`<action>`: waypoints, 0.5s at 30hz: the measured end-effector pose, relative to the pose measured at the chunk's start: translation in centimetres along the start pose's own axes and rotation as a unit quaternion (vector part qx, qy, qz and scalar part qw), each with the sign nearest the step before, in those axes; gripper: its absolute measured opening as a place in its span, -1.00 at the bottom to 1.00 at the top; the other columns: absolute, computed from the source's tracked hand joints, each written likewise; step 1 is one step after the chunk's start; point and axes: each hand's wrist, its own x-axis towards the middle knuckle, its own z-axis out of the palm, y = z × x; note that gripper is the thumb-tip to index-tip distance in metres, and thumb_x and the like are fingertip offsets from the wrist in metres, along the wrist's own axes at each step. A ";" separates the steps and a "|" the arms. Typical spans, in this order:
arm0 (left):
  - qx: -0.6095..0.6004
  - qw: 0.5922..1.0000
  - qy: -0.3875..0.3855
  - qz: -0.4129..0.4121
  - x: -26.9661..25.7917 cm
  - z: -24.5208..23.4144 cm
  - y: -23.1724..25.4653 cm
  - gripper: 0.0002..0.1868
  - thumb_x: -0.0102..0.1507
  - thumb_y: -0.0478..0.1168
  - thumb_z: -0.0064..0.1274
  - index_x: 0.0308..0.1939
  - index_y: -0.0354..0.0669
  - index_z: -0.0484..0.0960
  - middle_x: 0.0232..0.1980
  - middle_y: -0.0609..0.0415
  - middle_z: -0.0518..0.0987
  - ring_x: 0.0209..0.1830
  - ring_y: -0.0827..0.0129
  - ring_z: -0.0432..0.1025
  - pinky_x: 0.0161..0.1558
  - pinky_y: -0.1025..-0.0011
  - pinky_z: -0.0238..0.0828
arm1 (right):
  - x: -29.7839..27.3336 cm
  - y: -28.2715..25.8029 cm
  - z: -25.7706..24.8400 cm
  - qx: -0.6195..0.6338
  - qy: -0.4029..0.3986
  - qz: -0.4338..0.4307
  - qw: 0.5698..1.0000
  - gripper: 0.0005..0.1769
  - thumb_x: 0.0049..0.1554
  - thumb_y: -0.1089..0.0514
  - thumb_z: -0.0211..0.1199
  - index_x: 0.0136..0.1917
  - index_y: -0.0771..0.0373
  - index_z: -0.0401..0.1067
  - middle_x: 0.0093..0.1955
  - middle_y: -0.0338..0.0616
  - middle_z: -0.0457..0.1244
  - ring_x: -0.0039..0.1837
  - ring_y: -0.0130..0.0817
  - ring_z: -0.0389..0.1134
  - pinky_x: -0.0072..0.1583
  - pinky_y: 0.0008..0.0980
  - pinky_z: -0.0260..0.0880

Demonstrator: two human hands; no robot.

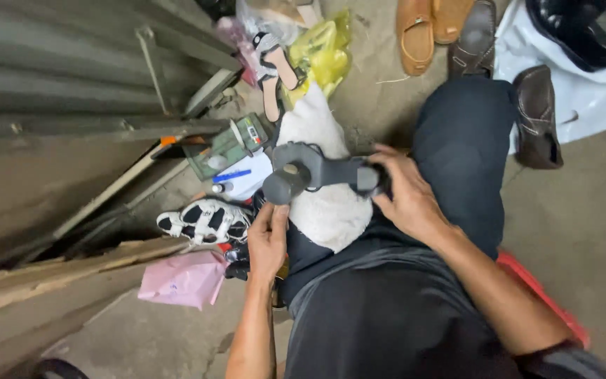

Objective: The person sits on the floor and uses a rubber mallet to repeatedly tap the sole and heel of a black sandal placed on a white cloth on their lap. They then pick up a black high-heeled shoe and continue tapping its sole and heel with the mallet.

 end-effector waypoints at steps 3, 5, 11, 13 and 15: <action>-0.014 1.000 0.006 0.012 -0.3 0.0 -1.9 -0.65 0.46 -0.17 -0.04 -0.43 -0.11 0.59 -0.64 0.08 0.44 -0.59 0.48 0.24 -0.46 0.44 0.23 | -1.1 0.1 1.4 0.152 0.049 0.092 0.983 -0.10 0.10 0.42 0.28 0.60 0.35 -0.07 0.49 0.45 0.03 0.44 0.37 0.16 0.33 0.05 0.38; -0.014 1.000 0.001 0.010 -0.8 -0.3 -0.4 -0.64 0.46 -0.18 -0.05 -0.44 -0.11 0.57 -0.64 0.08 0.44 -0.59 0.48 0.23 -0.46 0.44 0.23 | -1.4 -0.1 2.4 0.225 0.032 0.115 0.967 -0.05 0.09 0.45 0.24 0.62 0.35 -0.17 0.51 0.54 -0.02 0.43 0.45 0.16 0.31 0.11 0.38; -0.028 0.999 -0.003 0.022 -0.4 -0.4 0.2 -0.69 0.45 -0.20 -0.03 -0.40 -0.10 0.58 -0.62 0.11 0.44 -0.59 0.48 0.23 -0.47 0.46 0.23 | -1.0 3.6 4.5 0.495 0.016 0.124 0.860 0.15 0.01 0.55 0.19 0.68 0.16 -0.34 0.54 0.34 -0.01 0.40 0.26 0.25 0.29 0.14 0.42; -0.041 0.999 -0.003 0.021 -0.4 -0.4 0.3 -0.68 0.46 -0.20 -0.04 -0.40 -0.10 0.58 -0.63 0.12 0.44 -0.60 0.50 0.22 -0.48 0.49 0.23 | -1.5 2.6 4.3 0.575 0.026 0.115 0.810 0.17 0.01 0.56 0.17 0.69 0.12 -0.36 0.54 0.21 0.00 0.43 0.21 0.23 0.29 0.18 0.43; -0.052 0.998 0.004 0.023 -0.5 -0.2 -0.1 -0.69 0.46 -0.17 -0.04 -0.39 -0.08 0.57 -0.63 0.13 0.43 -0.62 0.49 0.22 -0.49 0.50 0.24 | -2.3 1.2 4.1 0.622 0.056 0.124 0.771 0.09 0.13 0.45 0.14 0.71 0.03 -0.38 0.46 -0.02 0.09 0.40 -0.04 0.29 0.41 0.26 0.27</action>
